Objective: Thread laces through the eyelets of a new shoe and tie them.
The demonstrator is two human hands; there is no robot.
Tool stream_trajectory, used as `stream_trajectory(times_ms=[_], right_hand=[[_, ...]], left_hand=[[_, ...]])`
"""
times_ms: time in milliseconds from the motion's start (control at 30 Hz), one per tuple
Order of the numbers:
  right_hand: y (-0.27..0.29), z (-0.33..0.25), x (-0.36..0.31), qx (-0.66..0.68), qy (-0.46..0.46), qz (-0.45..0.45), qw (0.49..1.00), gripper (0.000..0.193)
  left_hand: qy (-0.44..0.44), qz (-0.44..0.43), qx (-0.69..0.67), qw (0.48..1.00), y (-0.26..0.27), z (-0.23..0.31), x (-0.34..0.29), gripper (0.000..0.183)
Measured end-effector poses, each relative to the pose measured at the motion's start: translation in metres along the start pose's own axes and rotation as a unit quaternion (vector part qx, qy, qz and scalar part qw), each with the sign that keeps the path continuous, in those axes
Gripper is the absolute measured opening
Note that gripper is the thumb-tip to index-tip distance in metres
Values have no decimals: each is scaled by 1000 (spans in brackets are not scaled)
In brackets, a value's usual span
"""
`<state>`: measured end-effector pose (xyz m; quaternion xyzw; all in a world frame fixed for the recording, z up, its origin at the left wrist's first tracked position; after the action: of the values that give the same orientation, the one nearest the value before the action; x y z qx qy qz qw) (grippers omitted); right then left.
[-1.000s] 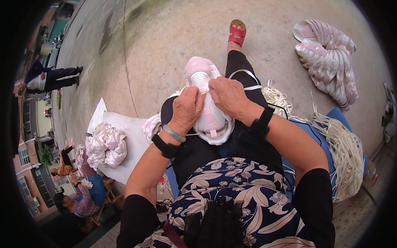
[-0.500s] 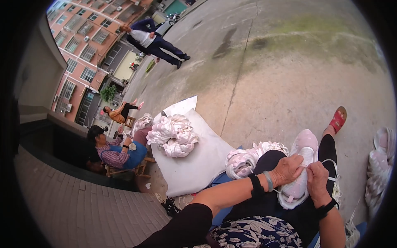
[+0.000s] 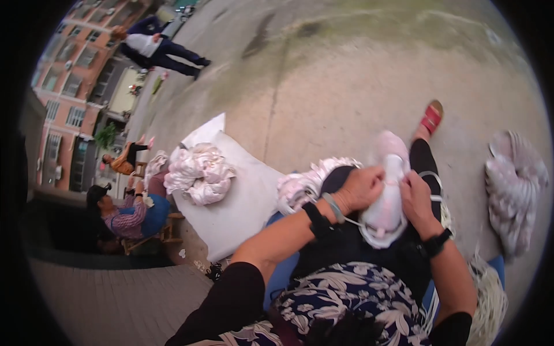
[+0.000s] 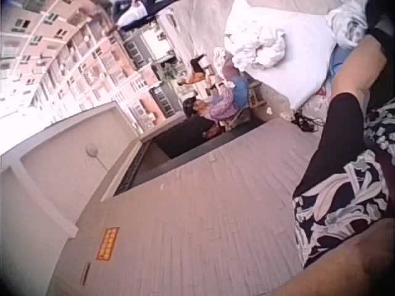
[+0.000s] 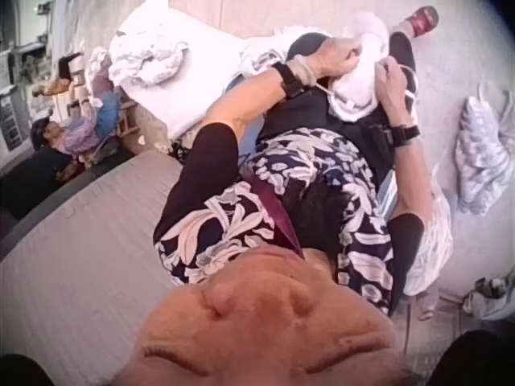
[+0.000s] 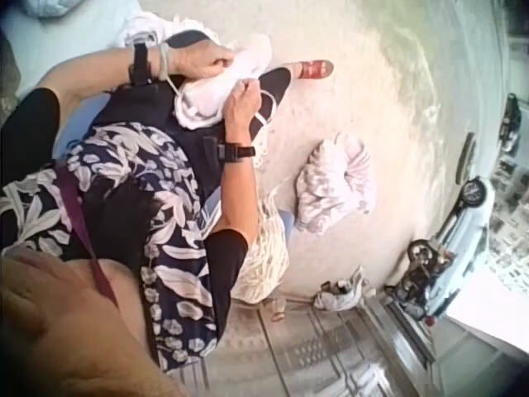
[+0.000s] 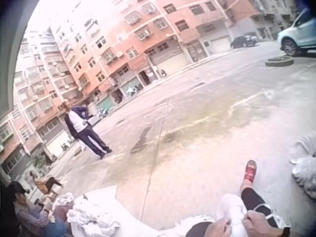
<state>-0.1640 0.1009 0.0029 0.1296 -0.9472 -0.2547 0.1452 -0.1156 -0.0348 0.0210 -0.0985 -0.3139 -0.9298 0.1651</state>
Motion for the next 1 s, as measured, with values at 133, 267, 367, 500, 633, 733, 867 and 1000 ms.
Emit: stream_trajectory(times_ms=[133, 267, 367, 500, 633, 733, 867, 1000], right_hand=[[-14, -3, 3, 6, -44, 6, 999, 12], [-5, 0, -2, -43, -62, 28, 997, 12], [-2, 1, -11, -59, -53, 33, 996, 12], [1, -2, -11, -57, -4, 25, 998, 10], [-4, -4, -14, -84, -4, 34, 996, 9], [-4, -6, -15, -31, -26, 23, 999, 8], [-11, -13, -8, -105, 44, 26, 993, 8], [-16, -10, 1, -69, 24, 29, 997, 8]], left_hand=[[29, -8, -8, 1000, 11, -12, -2, 10], [53, -18, -40, 998, -2, -7, -4, 11], [47, -10, -28, 998, -7, -4, -9, 11], [49, -2, -22, 999, -7, -2, -13, 11], [56, 3, -14, 998, -7, -1, -16, 11], [67, 7, -30, 997, -7, -5, -16, 11], [31, 13, -24, 999, -11, -3, -9, 11], [9, 26, -17, 999, -7, 1, -2, 10]])
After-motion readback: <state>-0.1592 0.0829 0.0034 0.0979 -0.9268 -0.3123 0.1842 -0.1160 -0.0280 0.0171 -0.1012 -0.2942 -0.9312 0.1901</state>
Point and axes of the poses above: each hand's wrist, its own x-axis towards the middle knuckle, its own y-axis out of the back of the hand, z = x × y, the point moved 8 cm from there along x, towards the middle knuckle, and after that the axes turned 13 degrees about z, right-handed, at the moved point
